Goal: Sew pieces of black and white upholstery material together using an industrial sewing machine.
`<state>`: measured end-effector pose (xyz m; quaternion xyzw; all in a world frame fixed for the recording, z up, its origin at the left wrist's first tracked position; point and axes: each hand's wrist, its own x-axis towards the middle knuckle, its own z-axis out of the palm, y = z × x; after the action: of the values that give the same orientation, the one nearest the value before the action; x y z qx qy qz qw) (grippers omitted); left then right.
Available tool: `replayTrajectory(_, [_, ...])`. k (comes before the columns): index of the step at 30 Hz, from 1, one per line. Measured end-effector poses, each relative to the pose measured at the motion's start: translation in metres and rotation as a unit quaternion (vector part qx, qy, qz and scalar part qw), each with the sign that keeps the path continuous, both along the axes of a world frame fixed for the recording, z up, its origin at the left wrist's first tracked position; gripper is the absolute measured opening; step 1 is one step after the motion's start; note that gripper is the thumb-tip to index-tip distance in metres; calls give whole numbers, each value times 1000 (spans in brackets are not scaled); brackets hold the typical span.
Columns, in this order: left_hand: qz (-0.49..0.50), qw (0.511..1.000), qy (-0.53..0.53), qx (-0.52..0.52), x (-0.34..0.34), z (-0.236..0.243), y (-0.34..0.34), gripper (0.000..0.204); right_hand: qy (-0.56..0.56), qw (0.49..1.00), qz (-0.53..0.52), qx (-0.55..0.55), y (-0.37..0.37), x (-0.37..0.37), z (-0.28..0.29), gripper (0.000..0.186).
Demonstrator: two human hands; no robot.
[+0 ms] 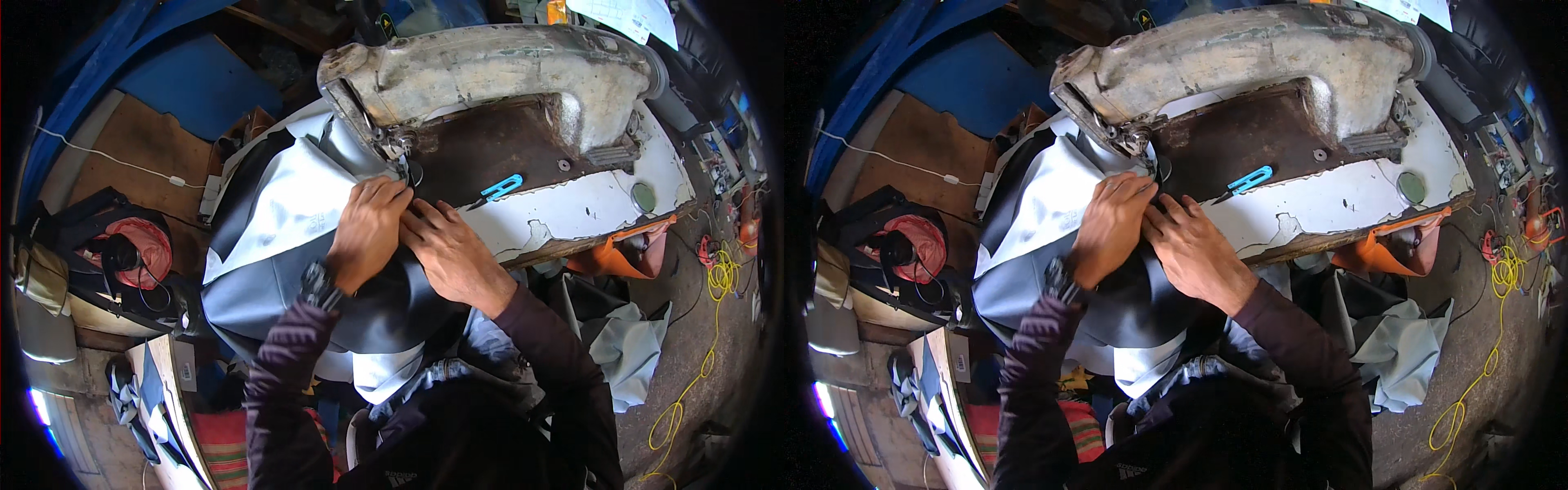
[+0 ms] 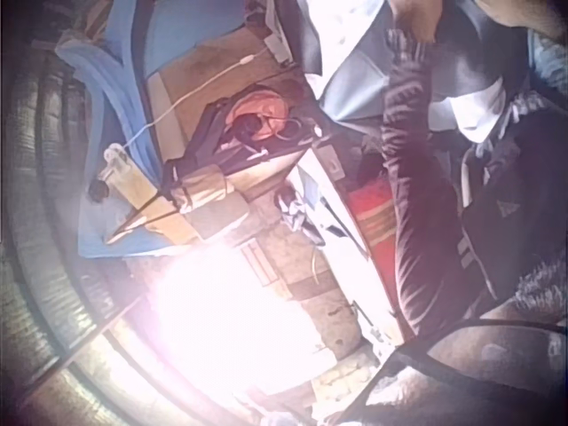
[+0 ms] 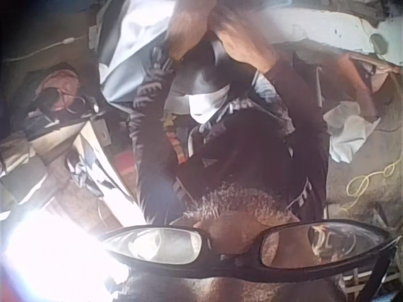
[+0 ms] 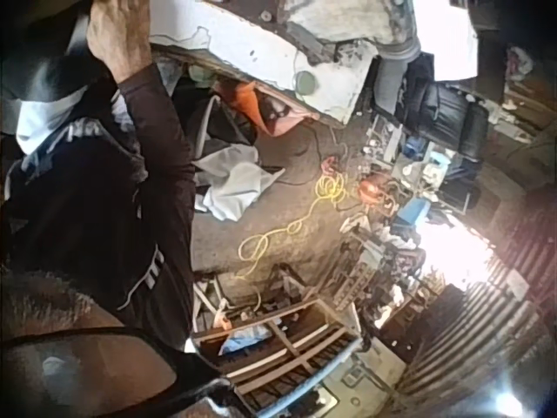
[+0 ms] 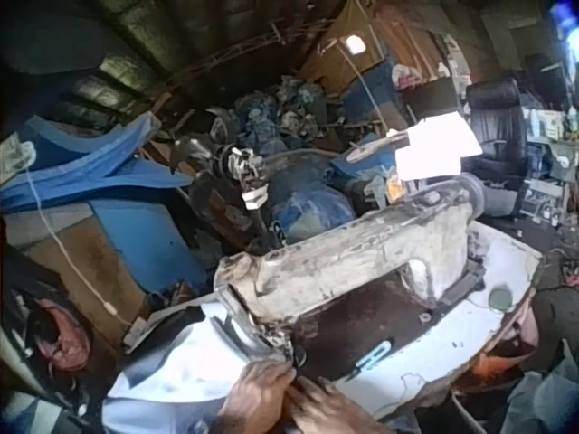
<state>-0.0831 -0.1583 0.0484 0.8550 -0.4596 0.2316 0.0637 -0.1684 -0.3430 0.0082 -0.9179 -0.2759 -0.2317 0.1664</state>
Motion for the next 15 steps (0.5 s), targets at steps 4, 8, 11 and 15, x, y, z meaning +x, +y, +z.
replayTrajectory(4, [205,968,22,-145,-53,2,100,19,25,998,58,-15,-19,-19,-5,49])
replayTrajectory(8, [482,870,104,-15,-95,-28,313,45,37,994,96,-42,-14,-42,2,48])
replayTrajectory(11, [527,828,184,-52,-79,-34,318,62,63,993,71,-77,-12,-52,0,53])
replayTrajectory(15, [492,851,159,-89,-26,-31,325,63,65,994,61,-67,9,-66,-2,57])
